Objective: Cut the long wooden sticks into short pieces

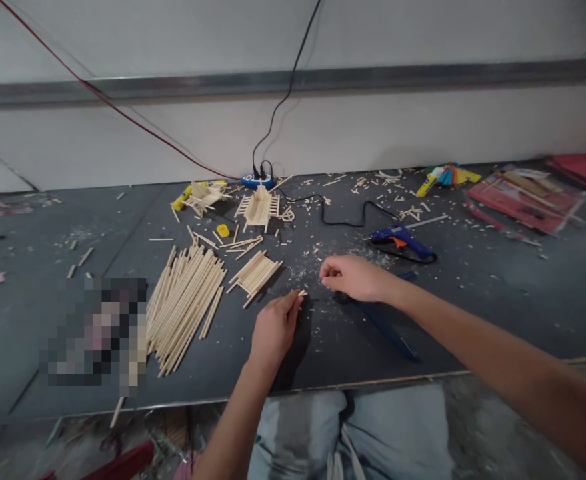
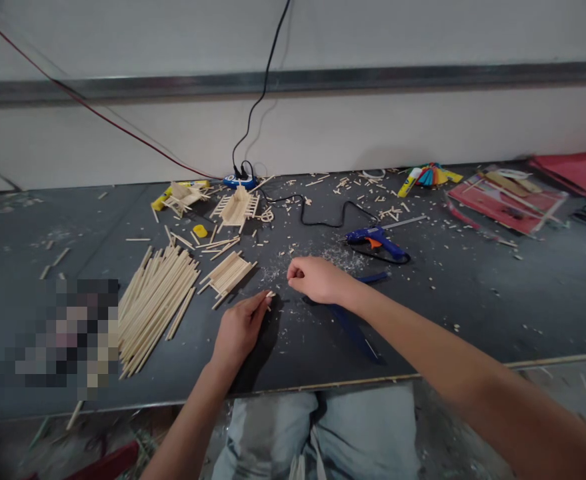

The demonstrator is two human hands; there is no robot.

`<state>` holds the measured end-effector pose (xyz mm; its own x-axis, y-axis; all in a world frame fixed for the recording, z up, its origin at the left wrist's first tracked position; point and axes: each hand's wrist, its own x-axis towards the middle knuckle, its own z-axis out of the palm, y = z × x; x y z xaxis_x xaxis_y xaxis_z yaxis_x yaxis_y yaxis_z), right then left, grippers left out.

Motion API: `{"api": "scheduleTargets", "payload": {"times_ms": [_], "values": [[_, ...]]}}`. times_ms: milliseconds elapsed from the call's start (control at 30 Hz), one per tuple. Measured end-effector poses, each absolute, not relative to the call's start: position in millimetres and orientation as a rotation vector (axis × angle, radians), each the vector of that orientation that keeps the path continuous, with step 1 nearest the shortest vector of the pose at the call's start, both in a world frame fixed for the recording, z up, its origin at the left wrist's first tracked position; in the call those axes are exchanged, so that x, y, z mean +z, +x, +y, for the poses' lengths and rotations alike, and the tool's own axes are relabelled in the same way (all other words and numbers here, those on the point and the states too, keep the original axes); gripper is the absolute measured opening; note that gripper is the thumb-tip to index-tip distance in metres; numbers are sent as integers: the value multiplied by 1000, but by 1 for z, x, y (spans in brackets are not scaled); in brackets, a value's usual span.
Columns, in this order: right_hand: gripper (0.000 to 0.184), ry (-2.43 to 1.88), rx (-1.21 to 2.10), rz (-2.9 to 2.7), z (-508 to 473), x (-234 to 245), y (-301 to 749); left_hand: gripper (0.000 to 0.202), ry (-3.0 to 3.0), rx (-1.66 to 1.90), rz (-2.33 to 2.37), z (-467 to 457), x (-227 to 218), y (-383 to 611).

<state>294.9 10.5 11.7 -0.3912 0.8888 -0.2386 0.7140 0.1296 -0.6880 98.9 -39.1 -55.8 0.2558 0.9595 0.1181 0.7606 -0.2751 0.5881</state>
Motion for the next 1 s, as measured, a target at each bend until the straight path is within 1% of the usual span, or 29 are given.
{"api": "scheduleTargets", "payload": {"times_ms": [200,400,600,767,900,1000], "values": [[10,-1555,1127,-2150,5,8,297,34,2161,615,1569,-39,-53,100],[12,-1560,1139,-2115,0,9,300,33,2273,478,1635,-41,-48,103],[13,-1567,1157,-2078,-4,12,303,33,2260,472,1662,-41,-48,105],[13,-1586,1160,-2068,-9,17,307,33,2269,427,1574,-35,-45,103],[14,-1598,1169,-2063,-13,21,312,33,2423,299,1503,-25,-37,102],[13,-1605,1171,-2045,-15,24,316,34,2540,287,1436,-19,-33,104]]}}
